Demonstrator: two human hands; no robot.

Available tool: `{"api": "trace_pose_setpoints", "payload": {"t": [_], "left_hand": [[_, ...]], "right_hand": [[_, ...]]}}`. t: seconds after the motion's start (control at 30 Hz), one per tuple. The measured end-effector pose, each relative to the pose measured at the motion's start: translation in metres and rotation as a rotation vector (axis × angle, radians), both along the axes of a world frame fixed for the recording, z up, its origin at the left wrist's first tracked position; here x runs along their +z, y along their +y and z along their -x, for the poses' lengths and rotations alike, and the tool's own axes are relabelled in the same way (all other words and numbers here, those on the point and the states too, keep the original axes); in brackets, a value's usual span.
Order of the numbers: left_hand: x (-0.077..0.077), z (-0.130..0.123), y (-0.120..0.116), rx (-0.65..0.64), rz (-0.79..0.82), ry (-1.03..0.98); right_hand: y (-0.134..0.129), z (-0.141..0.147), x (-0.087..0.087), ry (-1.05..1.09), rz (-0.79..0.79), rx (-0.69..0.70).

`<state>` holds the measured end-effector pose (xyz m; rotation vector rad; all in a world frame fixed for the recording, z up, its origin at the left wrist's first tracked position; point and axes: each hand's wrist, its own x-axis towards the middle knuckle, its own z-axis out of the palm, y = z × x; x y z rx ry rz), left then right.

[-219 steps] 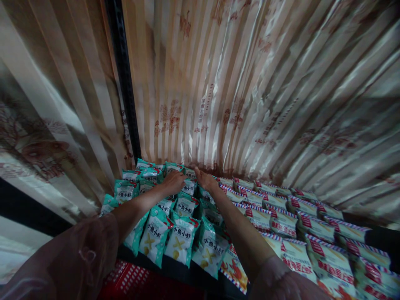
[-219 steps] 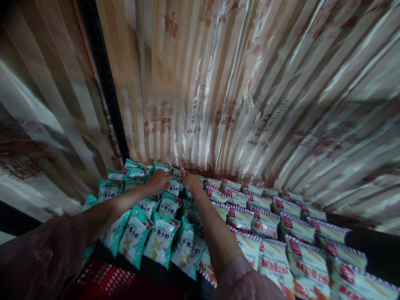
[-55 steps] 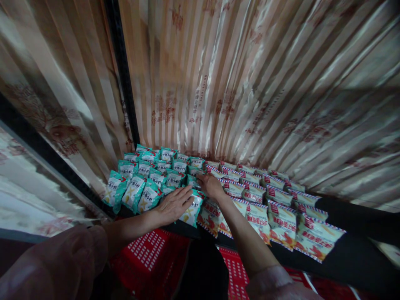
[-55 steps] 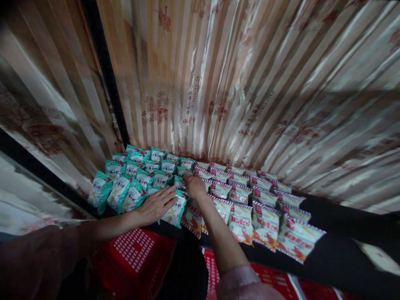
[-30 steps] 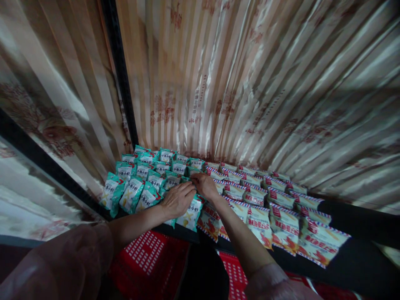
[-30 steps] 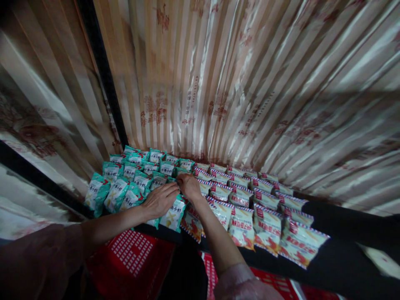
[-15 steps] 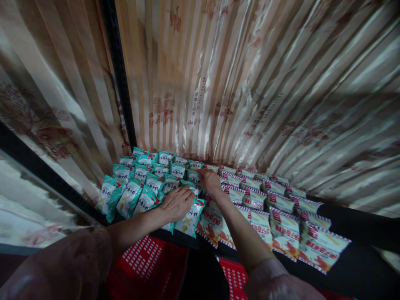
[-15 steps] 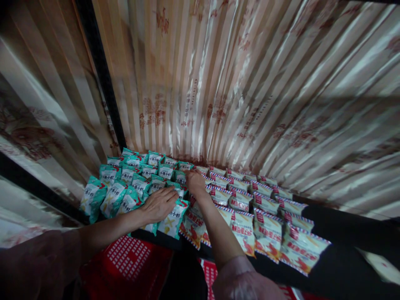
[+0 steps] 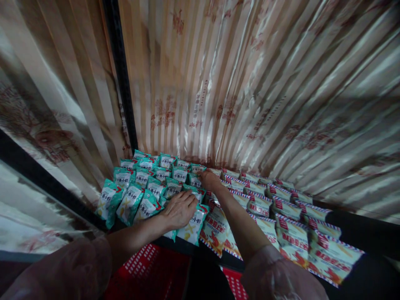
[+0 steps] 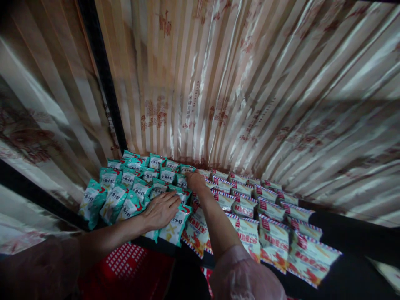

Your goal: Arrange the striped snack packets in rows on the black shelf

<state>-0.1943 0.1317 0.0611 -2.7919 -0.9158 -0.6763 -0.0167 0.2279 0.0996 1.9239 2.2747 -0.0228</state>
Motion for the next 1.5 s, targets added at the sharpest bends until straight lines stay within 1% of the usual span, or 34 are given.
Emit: {"api": "trace_pose_setpoints", "payload": {"t": [0.13,0.3,0.5,0.6,0.73,0.97,1.07,1.17,1.23,1.33,1.4,1.5], "left_hand": [[-0.002,-0.001,0.001,-0.002,0.007,0.003],[-0.001,-0.001,0.001,0.010,0.019,-0.002],[-0.004,-0.002,0.002,0.010,0.032,-0.003],[-0.005,-0.002,0.002,0.015,0.044,-0.009],[-0.002,-0.002,0.002,0.008,0.059,-0.012],[0.000,0.001,0.004,-0.009,0.109,-0.035],[0.005,-0.001,0.003,-0.012,0.145,-0.069],[0.017,-0.012,0.004,0.044,0.183,-0.115],[0.026,-0.021,0.007,0.089,0.181,-0.127],[0.036,-0.034,0.018,0.099,0.184,-0.069],[0.038,-0.039,0.026,0.095,0.216,0.007],[0.036,-0.043,0.035,0.038,0.212,0.068]], "right_hand": [[0.002,0.005,0.001,0.011,-0.029,0.000],[0.003,0.012,-0.001,0.022,-0.076,-0.069],[0.004,0.016,-0.004,0.035,-0.117,-0.104],[0.004,0.017,-0.004,0.052,-0.119,-0.092],[0.002,0.015,-0.004,0.082,-0.122,-0.054],[0.003,0.018,-0.004,0.088,-0.127,-0.066],[0.003,0.021,-0.002,0.094,-0.125,-0.073],[0.004,0.021,-0.001,0.109,-0.118,-0.076],[0.005,0.019,-0.002,0.121,-0.113,-0.083],[0.007,0.015,-0.004,0.133,-0.103,-0.105],[0.008,0.012,-0.004,0.143,-0.096,-0.110],[0.009,0.009,-0.002,0.165,-0.083,-0.115]]}}
